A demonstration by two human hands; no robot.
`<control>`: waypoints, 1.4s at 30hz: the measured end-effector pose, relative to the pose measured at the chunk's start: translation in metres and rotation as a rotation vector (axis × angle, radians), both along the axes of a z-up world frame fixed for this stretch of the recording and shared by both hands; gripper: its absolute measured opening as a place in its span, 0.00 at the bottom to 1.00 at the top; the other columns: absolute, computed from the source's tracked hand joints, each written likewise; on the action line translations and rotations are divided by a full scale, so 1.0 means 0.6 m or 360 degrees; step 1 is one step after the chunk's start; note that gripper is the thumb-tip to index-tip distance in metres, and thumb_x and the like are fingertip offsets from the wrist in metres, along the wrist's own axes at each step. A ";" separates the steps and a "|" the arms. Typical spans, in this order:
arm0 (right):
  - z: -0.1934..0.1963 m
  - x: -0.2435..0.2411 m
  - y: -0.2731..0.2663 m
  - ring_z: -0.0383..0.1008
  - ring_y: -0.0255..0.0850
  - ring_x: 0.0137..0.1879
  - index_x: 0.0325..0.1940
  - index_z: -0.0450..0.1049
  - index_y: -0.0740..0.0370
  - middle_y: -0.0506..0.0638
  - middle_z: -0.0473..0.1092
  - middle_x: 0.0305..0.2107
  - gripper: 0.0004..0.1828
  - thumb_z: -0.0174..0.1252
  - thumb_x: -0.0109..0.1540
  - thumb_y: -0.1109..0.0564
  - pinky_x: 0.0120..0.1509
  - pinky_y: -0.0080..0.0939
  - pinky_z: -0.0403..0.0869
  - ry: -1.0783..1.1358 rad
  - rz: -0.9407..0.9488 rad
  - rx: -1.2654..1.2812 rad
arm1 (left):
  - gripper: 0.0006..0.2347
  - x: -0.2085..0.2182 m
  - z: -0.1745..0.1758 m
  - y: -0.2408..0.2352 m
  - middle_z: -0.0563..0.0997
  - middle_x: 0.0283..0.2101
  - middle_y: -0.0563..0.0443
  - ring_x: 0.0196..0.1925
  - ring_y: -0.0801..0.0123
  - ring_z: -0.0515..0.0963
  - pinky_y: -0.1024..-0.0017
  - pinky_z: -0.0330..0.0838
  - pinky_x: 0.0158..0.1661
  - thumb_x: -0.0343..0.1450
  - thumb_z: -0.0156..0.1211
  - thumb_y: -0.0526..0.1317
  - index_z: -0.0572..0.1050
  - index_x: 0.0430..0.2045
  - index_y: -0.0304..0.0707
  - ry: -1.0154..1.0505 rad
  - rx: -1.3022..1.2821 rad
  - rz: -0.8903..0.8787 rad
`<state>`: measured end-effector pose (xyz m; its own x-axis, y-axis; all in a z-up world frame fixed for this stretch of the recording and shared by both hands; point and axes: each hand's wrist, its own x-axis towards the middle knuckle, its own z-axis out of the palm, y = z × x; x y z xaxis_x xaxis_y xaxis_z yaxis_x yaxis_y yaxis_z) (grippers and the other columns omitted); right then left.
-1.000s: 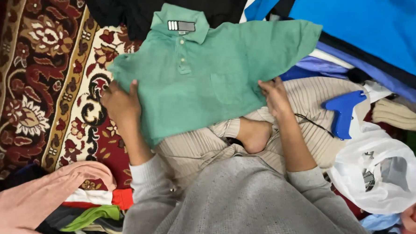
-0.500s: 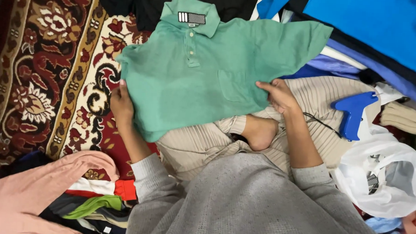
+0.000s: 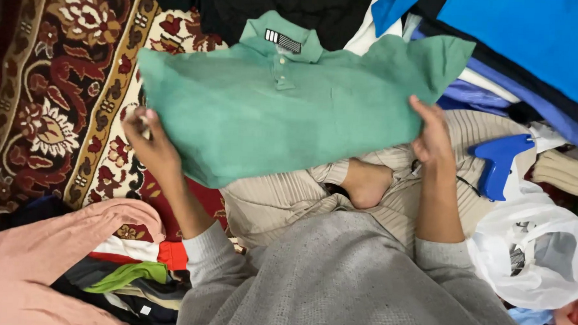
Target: The person sits on the floor and uses a blue handheld tagging gun to attach tags to the collars of several shirts. They handle a blue long-sleeved shirt, a green polo shirt, and two black shirts, applying tags to each before moving them aside.
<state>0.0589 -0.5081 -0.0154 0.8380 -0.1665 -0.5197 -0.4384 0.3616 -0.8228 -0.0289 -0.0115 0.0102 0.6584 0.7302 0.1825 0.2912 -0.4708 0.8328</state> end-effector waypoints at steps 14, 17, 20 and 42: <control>0.004 0.002 -0.048 0.77 0.31 0.25 0.35 0.77 0.57 0.45 0.75 0.23 0.11 0.67 0.66 0.50 0.32 0.31 0.78 0.0004 0.0424 -0.0352 | 0.14 -0.024 0.082 -0.008 0.71 0.26 0.50 0.30 0.66 0.69 0.67 0.67 0.37 0.80 0.61 0.50 0.80 0.36 0.37 0.0289 -0.0274 -0.0276; 0.062 0.015 -0.084 0.83 0.38 0.34 0.44 0.78 0.59 0.51 0.77 0.30 0.12 0.67 0.66 0.49 0.41 0.39 0.83 -0.0165 0.0188 -0.0208 | 0.17 0.024 0.138 -0.049 0.65 0.15 0.63 0.15 0.83 0.65 0.85 0.61 0.19 0.82 0.58 0.45 0.68 0.21 0.49 -0.0137 -0.0597 -0.0232; 0.096 0.029 -0.133 0.85 0.40 0.41 0.45 0.77 0.59 0.52 0.79 0.35 0.13 0.68 0.66 0.49 0.48 0.41 0.84 -0.0244 -0.0055 -0.0095 | 0.12 0.061 0.141 -0.071 0.72 0.20 0.60 0.19 0.82 0.72 0.84 0.69 0.25 0.79 0.59 0.46 0.72 0.25 0.47 -0.0477 -0.0922 -0.0275; 0.404 0.051 -0.430 0.79 0.43 0.64 0.65 0.74 0.64 0.55 0.74 0.64 0.25 0.62 0.65 0.52 0.78 0.42 0.77 -0.1104 -0.0324 0.0196 | 0.23 0.510 0.235 -0.414 0.66 0.70 0.39 0.70 0.59 0.66 0.68 0.58 0.69 0.81 0.50 0.45 0.58 0.68 0.28 -0.0702 -0.0790 -0.1798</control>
<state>0.0896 -0.7660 0.2272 0.9399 -0.3283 0.0939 0.2540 0.4883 -0.8349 0.2772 -0.2602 0.1514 0.9020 -0.1305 0.4116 -0.3996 0.1087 0.9102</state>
